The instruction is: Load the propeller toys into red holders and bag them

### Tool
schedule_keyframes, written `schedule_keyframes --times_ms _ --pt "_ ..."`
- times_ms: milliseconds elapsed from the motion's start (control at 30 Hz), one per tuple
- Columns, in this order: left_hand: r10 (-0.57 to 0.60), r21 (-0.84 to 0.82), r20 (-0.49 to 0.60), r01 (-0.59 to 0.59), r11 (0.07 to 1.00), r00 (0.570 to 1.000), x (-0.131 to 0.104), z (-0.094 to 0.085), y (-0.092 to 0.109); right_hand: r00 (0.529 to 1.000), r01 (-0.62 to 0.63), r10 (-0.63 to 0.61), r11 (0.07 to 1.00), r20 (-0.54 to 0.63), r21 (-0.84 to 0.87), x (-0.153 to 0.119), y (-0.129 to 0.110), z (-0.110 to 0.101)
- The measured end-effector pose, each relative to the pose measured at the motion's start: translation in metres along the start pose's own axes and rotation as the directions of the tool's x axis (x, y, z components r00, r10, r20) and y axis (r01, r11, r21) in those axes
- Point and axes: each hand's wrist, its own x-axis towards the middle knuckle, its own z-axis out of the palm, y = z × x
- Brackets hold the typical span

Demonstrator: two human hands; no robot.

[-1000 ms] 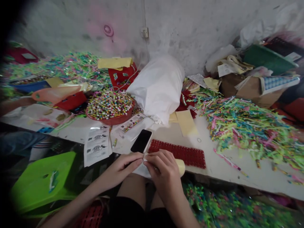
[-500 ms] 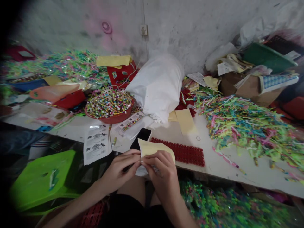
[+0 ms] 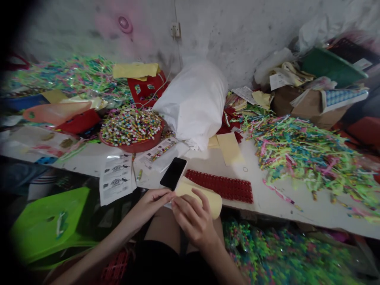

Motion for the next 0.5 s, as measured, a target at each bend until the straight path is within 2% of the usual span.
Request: schedule_keyframes --times_ms 67,233,400,500 --pt "-0.024 -0.008 -0.005 0.023 1.000 1.000 0.002 -0.001 -0.005 0.998 0.055 -0.055 0.998 0.000 -0.008 -0.002 0.003 0.002" --pt "-0.118 0.010 -0.139 0.120 0.993 0.983 0.018 -0.015 -0.016 0.995 0.086 -0.090 0.992 0.043 0.091 -0.013 0.002 -0.001" --pt "-0.175 0.046 -0.127 0.182 0.982 0.976 0.056 -0.053 -0.032 0.989 -0.053 0.021 0.975 0.149 0.217 -0.028 -0.010 -0.018" --pt "-0.180 0.061 -0.194 0.195 0.979 0.964 0.085 -0.085 -0.047 0.979 -0.160 0.114 0.944 0.168 0.290 -0.030 -0.016 -0.036"
